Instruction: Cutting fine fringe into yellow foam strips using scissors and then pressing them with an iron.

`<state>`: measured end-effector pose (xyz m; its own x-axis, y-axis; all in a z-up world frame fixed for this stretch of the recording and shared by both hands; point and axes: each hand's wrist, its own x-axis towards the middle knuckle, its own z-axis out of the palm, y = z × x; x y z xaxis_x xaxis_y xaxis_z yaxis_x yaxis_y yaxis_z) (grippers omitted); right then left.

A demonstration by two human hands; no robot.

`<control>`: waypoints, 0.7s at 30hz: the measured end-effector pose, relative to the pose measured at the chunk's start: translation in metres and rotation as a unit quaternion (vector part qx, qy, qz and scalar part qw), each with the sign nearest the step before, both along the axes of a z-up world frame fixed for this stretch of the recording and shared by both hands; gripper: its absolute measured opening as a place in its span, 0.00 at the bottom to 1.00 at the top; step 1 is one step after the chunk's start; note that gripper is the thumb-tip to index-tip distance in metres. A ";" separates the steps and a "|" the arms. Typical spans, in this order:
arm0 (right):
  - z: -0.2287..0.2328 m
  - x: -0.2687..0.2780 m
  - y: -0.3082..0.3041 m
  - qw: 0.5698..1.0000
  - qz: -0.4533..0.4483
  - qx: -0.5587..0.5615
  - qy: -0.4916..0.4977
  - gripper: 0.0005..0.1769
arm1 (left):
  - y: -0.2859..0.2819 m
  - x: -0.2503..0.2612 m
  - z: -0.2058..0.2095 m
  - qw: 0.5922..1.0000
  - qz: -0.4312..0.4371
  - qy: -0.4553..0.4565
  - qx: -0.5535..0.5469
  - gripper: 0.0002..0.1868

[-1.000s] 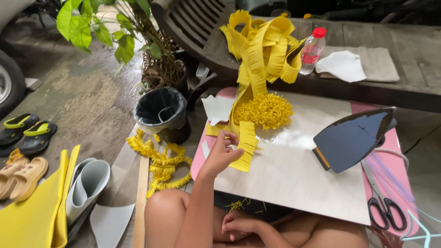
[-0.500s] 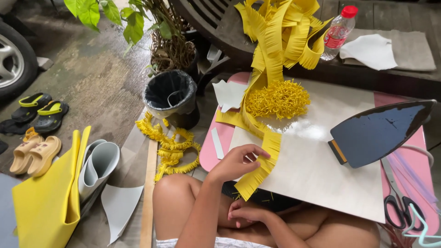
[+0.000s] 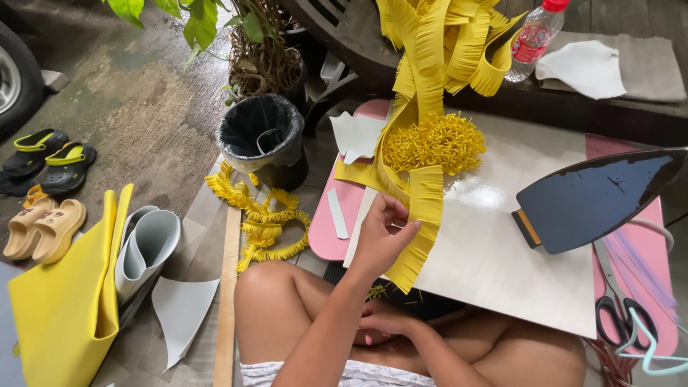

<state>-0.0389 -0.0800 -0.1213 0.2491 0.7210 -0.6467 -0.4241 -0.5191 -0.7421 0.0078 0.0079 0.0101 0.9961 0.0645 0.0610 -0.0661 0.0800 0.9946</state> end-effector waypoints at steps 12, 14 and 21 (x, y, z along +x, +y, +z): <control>0.012 -0.001 0.000 1.000 -0.004 -0.012 -0.006 0.11 | -0.009 -0.002 0.000 1.000 0.015 0.010 -0.020 0.12; 0.014 -0.001 0.000 1.000 -0.008 -0.008 -0.003 0.10 | -0.009 -0.003 -0.002 1.000 0.009 0.019 -0.018 0.12; 0.028 -0.001 -0.001 0.999 -0.019 -0.034 -0.014 0.13 | -0.013 -0.008 0.005 0.995 -0.024 0.063 0.076 0.15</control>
<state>-0.0400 -0.0806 -0.0932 0.2947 0.6655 -0.6858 -0.4243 -0.5519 -0.7179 -0.0002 -0.0047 0.0146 0.9981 0.0154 -0.0602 0.0612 -0.0716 0.9956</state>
